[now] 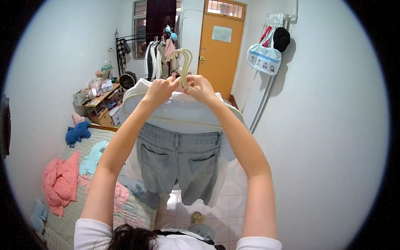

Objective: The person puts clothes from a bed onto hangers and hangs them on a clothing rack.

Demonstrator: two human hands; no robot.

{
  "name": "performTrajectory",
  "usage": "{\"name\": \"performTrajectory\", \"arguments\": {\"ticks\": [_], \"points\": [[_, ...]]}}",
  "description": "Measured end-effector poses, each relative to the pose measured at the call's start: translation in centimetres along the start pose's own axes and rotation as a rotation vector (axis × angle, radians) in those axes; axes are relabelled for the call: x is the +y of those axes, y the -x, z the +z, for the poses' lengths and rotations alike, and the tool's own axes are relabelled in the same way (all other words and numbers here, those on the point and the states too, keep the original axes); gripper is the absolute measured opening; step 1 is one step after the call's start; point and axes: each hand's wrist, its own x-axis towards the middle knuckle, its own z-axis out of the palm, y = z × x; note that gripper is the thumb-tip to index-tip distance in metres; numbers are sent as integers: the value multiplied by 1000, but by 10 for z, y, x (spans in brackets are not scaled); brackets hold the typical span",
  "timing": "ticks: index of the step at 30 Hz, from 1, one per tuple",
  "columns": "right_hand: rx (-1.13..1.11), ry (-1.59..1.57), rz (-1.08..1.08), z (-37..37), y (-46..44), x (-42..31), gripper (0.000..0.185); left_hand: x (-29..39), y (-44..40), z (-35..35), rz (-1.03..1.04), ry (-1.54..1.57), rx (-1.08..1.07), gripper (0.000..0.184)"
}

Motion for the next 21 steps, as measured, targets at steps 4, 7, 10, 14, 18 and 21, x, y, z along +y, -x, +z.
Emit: {"name": "performTrajectory", "arguments": {"ticks": [4, 7, 10, 14, 18, 21], "points": [[47, 353, 60, -5, -8, 16, 26, 12, -21, 59, -60, 31, 51, 23], [-4, 536, 132, -58, -38, 51, 24, 32, -88, 107, -122, 74, -36, 27], [20, 582, -57, -75, -77, 113, 21, 37, -129, 148, -239, 72, -43, 19], [-82, 561, 4, -87, -113, 149, 22, 25, -148, 186, -263, 73, -99, 15], [-81, 477, -10, -85, -153, 197, 20, 2, -162, 250, -345, 180, -73, 22], [-73, 540, -17, -90, -188, 243, 21, -20, -172, 301, -450, 226, -7, 27]]}}
